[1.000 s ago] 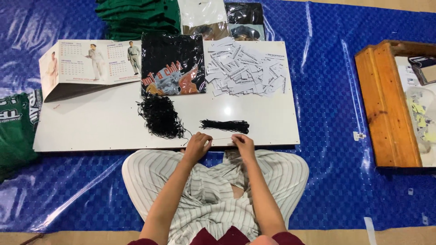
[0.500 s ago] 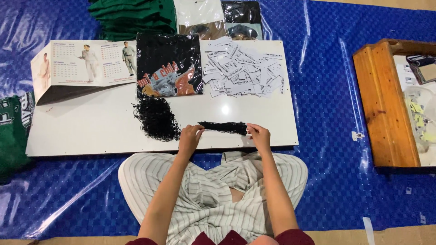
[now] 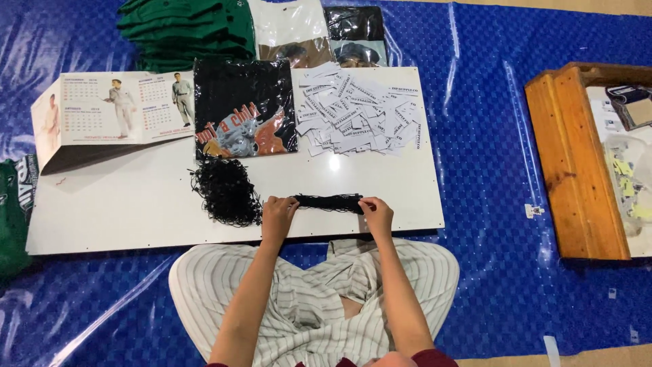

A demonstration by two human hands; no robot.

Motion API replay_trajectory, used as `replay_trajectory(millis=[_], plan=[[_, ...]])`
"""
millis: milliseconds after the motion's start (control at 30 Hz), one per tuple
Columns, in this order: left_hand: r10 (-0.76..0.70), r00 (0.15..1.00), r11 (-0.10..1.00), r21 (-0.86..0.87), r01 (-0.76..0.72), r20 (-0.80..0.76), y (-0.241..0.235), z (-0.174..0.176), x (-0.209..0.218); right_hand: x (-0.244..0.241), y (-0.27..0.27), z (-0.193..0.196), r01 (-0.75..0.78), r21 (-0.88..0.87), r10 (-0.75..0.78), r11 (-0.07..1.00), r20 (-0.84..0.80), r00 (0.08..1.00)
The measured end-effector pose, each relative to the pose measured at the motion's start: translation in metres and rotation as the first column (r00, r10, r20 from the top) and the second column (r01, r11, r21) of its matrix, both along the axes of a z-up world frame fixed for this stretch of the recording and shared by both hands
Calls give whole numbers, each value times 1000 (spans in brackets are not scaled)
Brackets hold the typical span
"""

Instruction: Organizing small black strings or tags into a bundle by picking them up individually

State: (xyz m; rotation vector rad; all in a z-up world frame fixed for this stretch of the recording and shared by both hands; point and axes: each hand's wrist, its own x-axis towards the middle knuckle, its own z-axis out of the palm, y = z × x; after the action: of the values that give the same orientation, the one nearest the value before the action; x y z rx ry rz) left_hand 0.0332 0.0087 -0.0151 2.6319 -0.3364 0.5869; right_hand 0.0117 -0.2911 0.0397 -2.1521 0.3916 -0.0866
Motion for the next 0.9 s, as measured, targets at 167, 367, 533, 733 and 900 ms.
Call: replay_trajectory(millis=[167,367,533,733,900], plan=[[16,1000,1000,-20,-16,-9,-4,-4,2,3,1,-17,-9,-47,10,999,25,1000],[40,999,998,-52,-41,-27,-5,-16,3,0,6,-12,-16,-108,26,994,91,995],[105,994,994,25,-105,19,3,5,1,-4,4,-12,-2,-59,8,998,96,995],[260,944,881,351,-317,202,46,7,47,-7,-1,-18,43,-67,-35,997,124,992],[346,929,845,474,-248,-131,81,8,60,-6,1,-17,33,-58,-23,998,163,986]])
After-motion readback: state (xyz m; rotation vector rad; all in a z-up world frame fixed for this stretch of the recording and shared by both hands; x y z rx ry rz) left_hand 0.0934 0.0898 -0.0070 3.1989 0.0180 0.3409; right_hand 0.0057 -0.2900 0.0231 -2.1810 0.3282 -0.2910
